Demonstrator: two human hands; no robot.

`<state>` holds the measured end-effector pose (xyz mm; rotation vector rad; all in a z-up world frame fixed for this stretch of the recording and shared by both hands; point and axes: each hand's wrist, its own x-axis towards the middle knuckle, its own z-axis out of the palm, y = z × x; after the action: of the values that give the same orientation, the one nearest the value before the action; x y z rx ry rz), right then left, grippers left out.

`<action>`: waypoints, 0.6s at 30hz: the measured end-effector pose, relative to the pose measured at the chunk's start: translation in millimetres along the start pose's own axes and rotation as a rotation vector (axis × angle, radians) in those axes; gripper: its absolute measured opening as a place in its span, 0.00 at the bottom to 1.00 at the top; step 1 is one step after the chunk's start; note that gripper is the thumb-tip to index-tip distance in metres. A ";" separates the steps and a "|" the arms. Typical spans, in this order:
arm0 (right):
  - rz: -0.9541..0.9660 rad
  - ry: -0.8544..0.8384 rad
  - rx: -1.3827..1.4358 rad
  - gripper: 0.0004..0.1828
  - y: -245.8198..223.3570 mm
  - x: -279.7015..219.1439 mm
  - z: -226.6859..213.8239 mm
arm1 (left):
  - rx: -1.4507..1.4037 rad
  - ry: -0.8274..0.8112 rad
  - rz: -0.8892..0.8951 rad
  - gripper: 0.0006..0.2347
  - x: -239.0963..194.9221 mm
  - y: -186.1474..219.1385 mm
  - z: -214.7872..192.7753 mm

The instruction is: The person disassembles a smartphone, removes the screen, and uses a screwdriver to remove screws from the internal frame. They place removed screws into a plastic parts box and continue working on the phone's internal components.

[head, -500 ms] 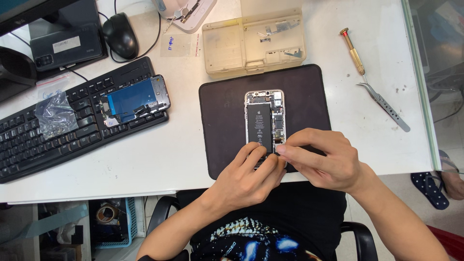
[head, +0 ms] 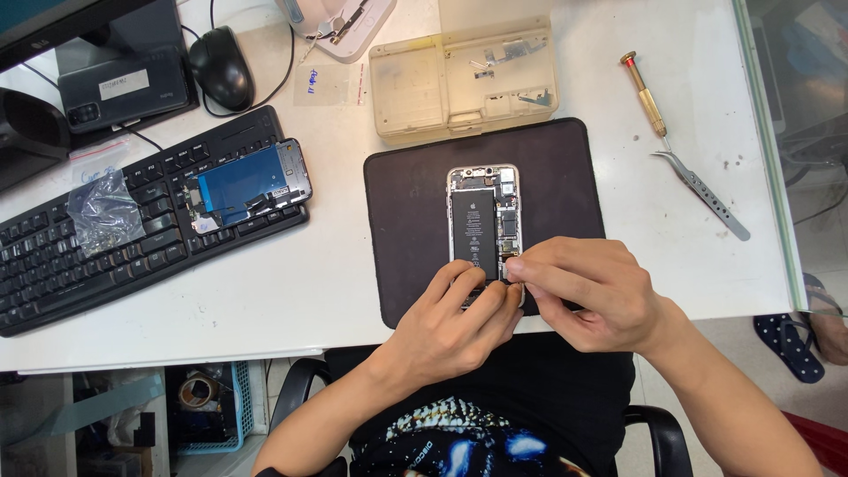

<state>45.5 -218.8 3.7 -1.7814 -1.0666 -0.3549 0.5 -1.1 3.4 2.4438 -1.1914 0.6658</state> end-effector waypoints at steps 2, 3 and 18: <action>0.003 0.002 0.003 0.27 0.1 0.3 0.3 | -0.013 0.001 -0.008 0.08 -0.2 0.7 0.8; 0.003 0.003 0.003 0.27 0.7 0.9 -0.1 | -0.007 0.004 -0.004 0.08 -0.2 0.6 1.0; -0.052 -0.037 -0.107 0.26 -3.1 5.3 -4.3 | 0.002 0.010 0.012 0.08 -2.7 0.1 1.6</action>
<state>47.0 -219.5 11.0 -1.8632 -1.1399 -0.4192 -0.6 -0.2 0.6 2.4337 -1.2031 0.6828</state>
